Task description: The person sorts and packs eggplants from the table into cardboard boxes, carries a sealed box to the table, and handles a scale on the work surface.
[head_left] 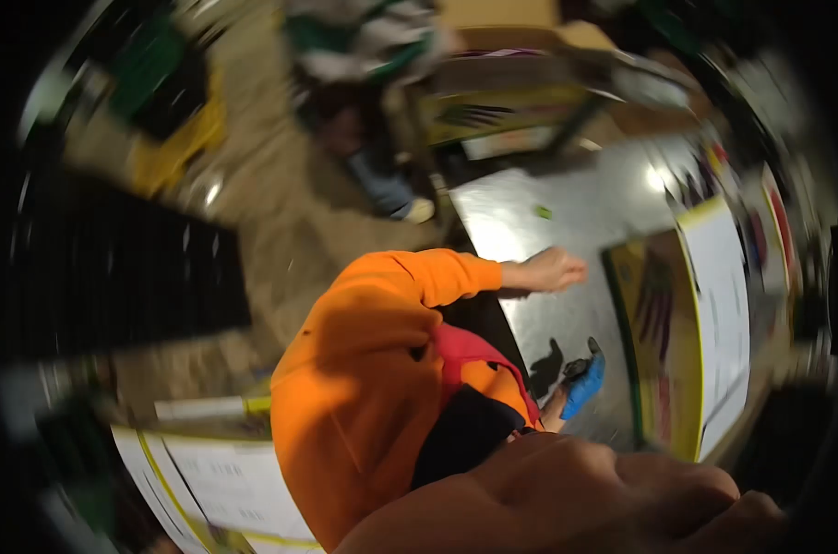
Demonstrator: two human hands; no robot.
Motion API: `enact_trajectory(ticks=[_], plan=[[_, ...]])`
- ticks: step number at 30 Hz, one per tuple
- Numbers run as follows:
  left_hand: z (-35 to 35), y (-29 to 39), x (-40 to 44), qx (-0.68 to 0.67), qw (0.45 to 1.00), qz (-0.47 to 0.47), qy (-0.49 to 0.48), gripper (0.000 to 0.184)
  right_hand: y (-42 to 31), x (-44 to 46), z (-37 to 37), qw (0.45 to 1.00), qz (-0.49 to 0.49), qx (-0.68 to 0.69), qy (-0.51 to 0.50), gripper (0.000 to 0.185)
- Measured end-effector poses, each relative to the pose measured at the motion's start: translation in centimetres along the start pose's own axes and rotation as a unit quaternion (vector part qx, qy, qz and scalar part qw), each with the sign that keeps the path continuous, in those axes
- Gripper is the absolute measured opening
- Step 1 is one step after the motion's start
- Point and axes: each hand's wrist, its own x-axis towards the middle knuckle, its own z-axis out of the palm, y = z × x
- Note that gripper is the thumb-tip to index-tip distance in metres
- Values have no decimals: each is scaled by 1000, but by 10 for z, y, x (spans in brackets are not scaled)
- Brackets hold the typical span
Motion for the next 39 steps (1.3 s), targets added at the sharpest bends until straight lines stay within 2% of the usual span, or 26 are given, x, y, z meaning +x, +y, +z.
enact_trajectory(ticks=[2,3,4,5,6,8,9,11,13,15,17,18,19,21,22,25,26,27,28,29,30,31,32,33,36,39], plan=[[-33,-50,-89,7,997,-66,40,21,12,0,59,976,123,-14,-181,24],[-57,-68,-131,43,987,-128,88,23,16,-5,82,968,129,-20,-212,24],[-74,-84,-166,80,972,-182,128,25,18,-3,98,948,131,-93,-276,23],[-86,-115,-207,-55,899,-372,224,34,19,-5,118,920,125,-165,-332,21],[-118,-122,-244,-56,864,-410,287,44,20,-11,142,887,115,-236,-380,20],[-183,-127,-306,-5,754,-518,405,48,24,-21,193,862,71,-244,-438,20],[-209,-111,-327,-170,676,-457,553,48,29,-30,221,839,35,-248,-483,19],[-256,-96,-366,-291,545,-355,702,50,45,-52,280,814,-4,-243,-528,19],[-288,-97,-419,-336,539,-239,734,51,75,-79,350,787,-3,-212,-580,22],[-318,-104,-451,-342,481,-221,776,51,91,-116,430,773,-7,-181,-608,24],[-355,-107,-483,-377,441,-232,780,51,95,-169,517,722,0,-243,-647,25],[-380,-104,-503,-369,447,-230,782,51,95,-194,553,693,5,-278,-665,26],[-398,-99,-518,-356,457,-230,782,50,95,-222,584,690,5,-278,-669,26],[-446,-99,-531,-332,475,-216,785,50,94,-264,653,633,-3,-161,-757,22],[-475,-98,-537,-326,476,-219,787,50,98,-275,683,632,0,-156,-759,22],[-559,-106,-548,-409,456,-100,784,48,121,-306,762,583,-200,-133,-776,24],[-596,-139,-558,-431,451,-9,782,44,125,-308,788,609,-223,-114,-752,23],[-633,-153,-565,-528,643,236,501,34,127,-307,815,631,-241,-103,-730,22],[-671,-95,-518,-520,474,92,705,44,122,-310,836,674,-275,-176,-662,20],[-713,-109,-522,-612,542,213,535,59,118,-307,865,687,-194,-124,-690,20],[-750,-103,-509,-592,617,228,466,78,113,-305,894,695,-110,-71,-707,20],[-783,-54,-470,-517,574,67,631,90,116,-301,921,707,-6,-79,-703,19],[-808,-62,-464,-561,601,160,546,94,124,-295,950,716,90,-77,-688,22],[-835,-70,-457,-591,626,252,443,98,132,-294,975,711,95,-72,-693,22],[-905,-92,-427,-547,673,247,433,98,144,-285,1068,727,152,79,-665,20],[-976,-116,-390,-515,711,237,415,97,139,-267,1150,708,182,135,-668,18]])
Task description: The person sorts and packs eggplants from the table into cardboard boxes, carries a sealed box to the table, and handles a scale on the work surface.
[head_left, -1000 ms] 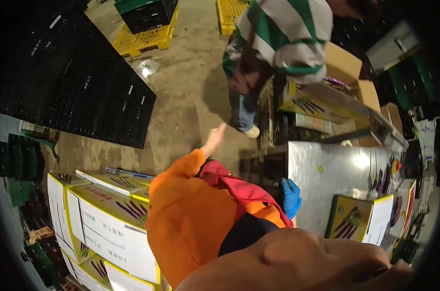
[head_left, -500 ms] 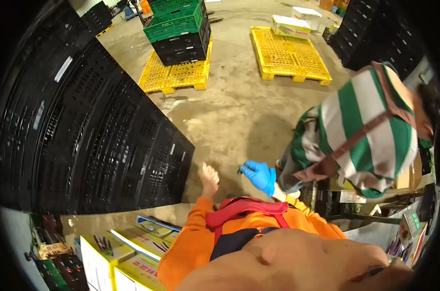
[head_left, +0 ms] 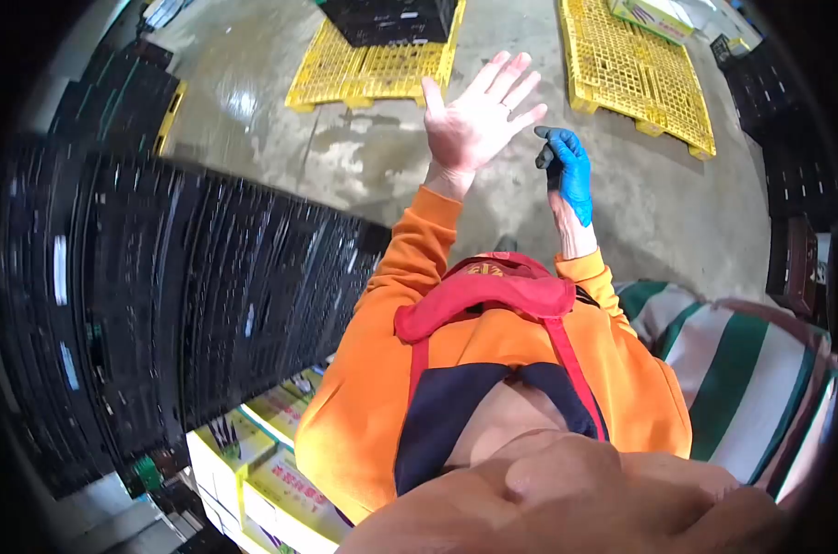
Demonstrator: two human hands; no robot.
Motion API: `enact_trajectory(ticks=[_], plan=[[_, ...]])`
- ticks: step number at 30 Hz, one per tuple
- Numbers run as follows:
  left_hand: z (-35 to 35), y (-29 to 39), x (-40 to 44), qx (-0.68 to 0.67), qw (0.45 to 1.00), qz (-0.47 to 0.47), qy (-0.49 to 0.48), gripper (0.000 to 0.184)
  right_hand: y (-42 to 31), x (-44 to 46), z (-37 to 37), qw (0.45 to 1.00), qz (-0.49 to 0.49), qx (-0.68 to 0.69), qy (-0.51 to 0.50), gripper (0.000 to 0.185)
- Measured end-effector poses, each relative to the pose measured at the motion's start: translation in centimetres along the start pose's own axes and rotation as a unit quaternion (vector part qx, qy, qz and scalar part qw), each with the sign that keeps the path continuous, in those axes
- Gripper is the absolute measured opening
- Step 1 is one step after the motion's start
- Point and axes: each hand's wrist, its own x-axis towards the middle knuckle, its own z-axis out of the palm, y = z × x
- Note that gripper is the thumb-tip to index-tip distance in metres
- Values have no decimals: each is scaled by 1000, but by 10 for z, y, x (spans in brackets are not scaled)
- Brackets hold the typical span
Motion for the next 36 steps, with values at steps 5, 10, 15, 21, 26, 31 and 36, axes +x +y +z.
enact_trajectory(ticks=[5,10,15,21,26,31,36], plan=[[-40,-15,124,-37,998,-55,3,96,-35,89,-28,998,-31,37,27,16],[-102,-64,249,-139,980,-139,25,91,-54,153,-94,988,-60,63,128,16],[-142,-132,364,-22,968,-248,-21,88,-77,207,-173,963,-118,45,239,17],[-157,-232,475,-145,902,-399,-74,92,-118,229,-245,901,-162,37,402,17],[-169,-329,505,-228,823,-518,-47,92,-125,199,-302,828,-195,54,522,17],[-169,-442,529,-225,772,-591,-66,92,-121,170,-374,761,-181,95,616,18],[-151,-585,571,-195,738,-633,-126,80,-197,158,-485,737,-182,107,642,19]])
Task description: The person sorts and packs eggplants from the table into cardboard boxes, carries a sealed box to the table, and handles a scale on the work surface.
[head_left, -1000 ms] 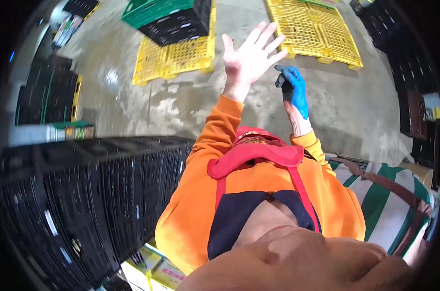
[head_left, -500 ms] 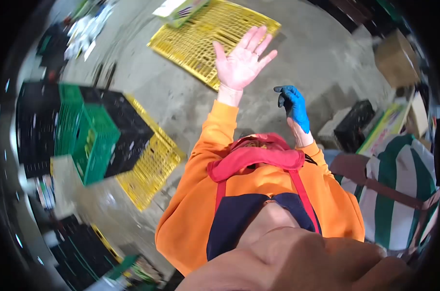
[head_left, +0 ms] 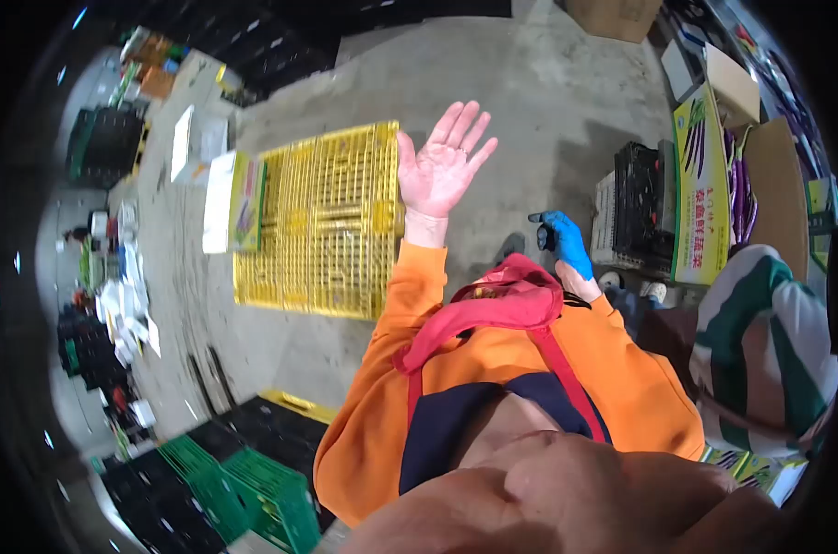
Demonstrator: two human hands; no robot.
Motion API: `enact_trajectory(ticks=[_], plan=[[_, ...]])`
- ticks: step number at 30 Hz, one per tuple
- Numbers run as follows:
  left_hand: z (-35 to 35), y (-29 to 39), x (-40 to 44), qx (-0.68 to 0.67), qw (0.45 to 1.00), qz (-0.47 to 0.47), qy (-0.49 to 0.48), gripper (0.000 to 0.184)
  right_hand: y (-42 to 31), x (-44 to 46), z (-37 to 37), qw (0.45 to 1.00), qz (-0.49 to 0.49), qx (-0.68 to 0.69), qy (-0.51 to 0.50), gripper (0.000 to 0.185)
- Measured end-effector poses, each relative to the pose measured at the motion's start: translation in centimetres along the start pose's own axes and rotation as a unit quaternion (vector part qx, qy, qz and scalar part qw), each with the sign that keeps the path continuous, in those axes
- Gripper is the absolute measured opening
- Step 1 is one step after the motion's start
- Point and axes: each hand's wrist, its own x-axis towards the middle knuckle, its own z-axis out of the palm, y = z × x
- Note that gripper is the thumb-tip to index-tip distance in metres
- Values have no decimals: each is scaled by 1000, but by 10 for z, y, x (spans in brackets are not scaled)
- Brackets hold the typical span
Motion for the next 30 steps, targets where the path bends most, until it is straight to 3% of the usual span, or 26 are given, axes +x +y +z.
enact_trajectory(ticks=[2,4,5,6,7,8,10,13,14,15,18,21,23,25,30], plan=[[-19,4,48,-5,999,-37,35,69,-27,38,4,1000,5,16,25,19],[-54,15,85,39,988,-61,139,45,-68,85,14,996,-64,-32,-49,19],[-80,25,95,62,988,-81,119,27,-87,100,21,995,-69,-34,-59,19],[-95,36,105,37,982,-96,161,16,-107,117,27,994,-74,-40,-69,20],[-75,37,112,157,938,-87,296,10,-125,131,30,991,-88,-48,-87,20],[-106,52,116,86,938,-131,310,18,-141,143,32,987,-100,-59,-108,19],[-139,64,128,26,932,-91,351,32,-157,181,22,984,-100,-90,-120,19],[-225,92,132,0,929,-79,360,38,-181,220,-4,963,-165,-210,-28,20],[-240,96,153,-44,919,-65,387,42,-187,235,-17,955,-125,-268,31,20],[-254,91,193,-42,923,-80,374,42,-196,251,-33,940,-81,-320,89,21],[-273,92,297,72,897,-51,434,49,-220,291,-68,952,-82,-256,148,19],[-260,77,462,72,929,-128,339,52,-263,330,-90,938,-116,-168,282,20],[-248,46,568,113,933,-180,289,51,-290,355,-101,932,-132,-140,307,19],[-245,2,659,69,945,-285,146,51,-306,378,-108,929,-147,-83,330,18],[-216,-146,792,65,895,-429,104,45,-365,434,-156,912,-114,-152,363,18]])
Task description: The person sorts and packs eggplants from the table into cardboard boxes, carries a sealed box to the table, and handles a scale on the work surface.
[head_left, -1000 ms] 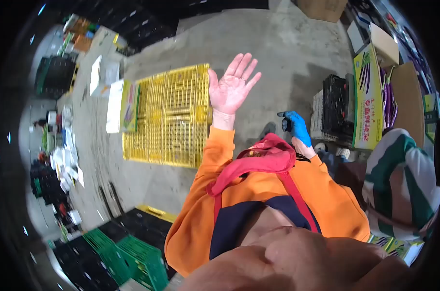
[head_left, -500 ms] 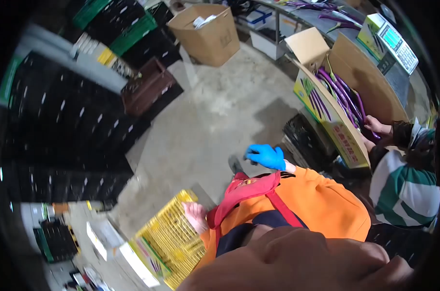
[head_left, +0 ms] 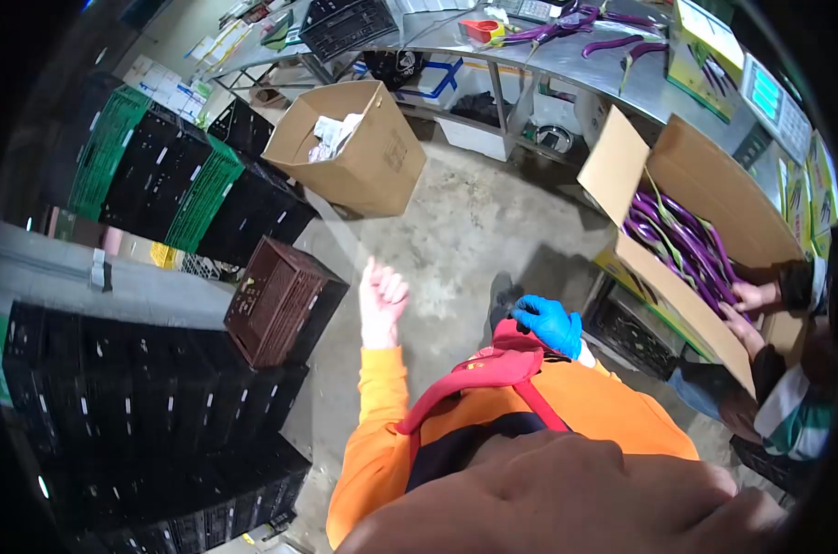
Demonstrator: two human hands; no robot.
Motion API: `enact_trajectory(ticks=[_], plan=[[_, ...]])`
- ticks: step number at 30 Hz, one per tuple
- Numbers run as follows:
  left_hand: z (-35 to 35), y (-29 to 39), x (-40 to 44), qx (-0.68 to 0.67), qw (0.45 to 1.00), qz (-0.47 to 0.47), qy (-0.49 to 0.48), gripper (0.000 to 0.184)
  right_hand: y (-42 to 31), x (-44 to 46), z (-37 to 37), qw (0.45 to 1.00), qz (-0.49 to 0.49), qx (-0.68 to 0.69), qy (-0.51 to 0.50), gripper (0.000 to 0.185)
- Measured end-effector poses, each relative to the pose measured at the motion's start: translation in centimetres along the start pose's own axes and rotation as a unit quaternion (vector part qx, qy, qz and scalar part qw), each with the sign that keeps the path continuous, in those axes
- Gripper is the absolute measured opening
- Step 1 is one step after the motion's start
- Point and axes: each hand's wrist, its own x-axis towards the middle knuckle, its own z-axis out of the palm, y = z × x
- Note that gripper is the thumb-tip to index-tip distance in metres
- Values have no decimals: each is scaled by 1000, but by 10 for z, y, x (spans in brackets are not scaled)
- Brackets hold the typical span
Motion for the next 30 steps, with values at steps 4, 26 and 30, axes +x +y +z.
enact_trajectory(ticks=[4,26,30], plan=[[7,-4,112,-26,996,-89,13,42,-21,100,-31,999,15,29,-2,19],[80,-14,647,105,937,-331,-44,36,-165,585,-328,856,-132,-127,484,18],[166,-33,729,405,891,-175,-112,24,-147,733,-417,826,-148,-299,454,22]])
